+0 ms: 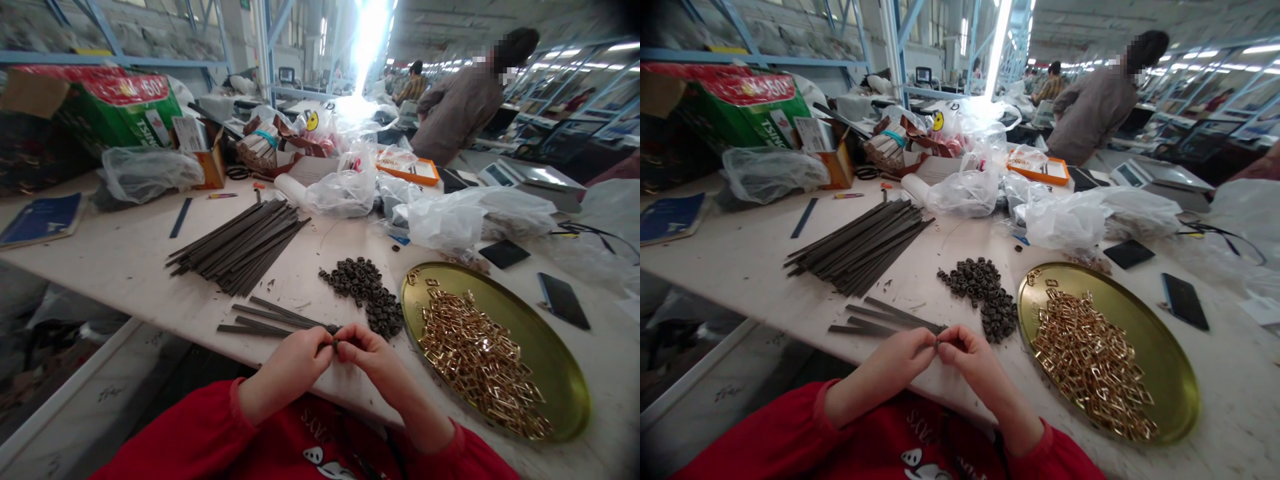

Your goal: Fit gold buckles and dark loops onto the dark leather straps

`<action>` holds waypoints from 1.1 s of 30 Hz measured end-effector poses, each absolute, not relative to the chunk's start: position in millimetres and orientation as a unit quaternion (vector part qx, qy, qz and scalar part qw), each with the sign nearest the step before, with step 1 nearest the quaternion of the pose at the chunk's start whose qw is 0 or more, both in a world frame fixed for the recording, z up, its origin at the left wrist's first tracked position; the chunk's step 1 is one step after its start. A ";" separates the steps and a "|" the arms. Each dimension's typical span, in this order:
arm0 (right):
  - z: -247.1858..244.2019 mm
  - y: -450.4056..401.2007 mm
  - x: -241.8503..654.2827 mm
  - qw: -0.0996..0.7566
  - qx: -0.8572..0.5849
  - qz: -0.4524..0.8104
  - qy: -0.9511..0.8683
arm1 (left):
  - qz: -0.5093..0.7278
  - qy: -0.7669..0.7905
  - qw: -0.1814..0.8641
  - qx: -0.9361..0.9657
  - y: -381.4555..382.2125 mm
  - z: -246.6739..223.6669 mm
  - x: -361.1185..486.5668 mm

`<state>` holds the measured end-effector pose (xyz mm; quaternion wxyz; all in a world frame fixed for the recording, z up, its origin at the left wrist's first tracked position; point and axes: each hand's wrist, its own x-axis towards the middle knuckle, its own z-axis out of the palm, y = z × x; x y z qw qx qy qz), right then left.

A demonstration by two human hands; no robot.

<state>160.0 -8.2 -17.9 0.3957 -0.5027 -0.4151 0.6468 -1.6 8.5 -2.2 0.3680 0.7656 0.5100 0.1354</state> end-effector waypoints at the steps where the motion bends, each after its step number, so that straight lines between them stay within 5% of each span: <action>1: -17.7 -8.5 158.0 0.407 -0.504 0.645 -0.406 | 0.157 0.512 0.386 0.751 7.9 -1.5 -1.1; 10: -33.3 -10.9 133.3 0.504 -0.558 0.476 -0.456 | 0.252 0.498 0.441 0.703 1.8 -4.0 4.2; 26: -13.8 -21.3 144.9 0.527 -0.534 0.513 -0.418 | 0.268 0.502 0.487 0.662 4.3 -3.4 -6.2; 33: -31.8 -23.2 129.9 0.533 -0.565 0.402 -0.485 | 0.302 0.509 0.491 0.640 -2.0 -3.5 5.3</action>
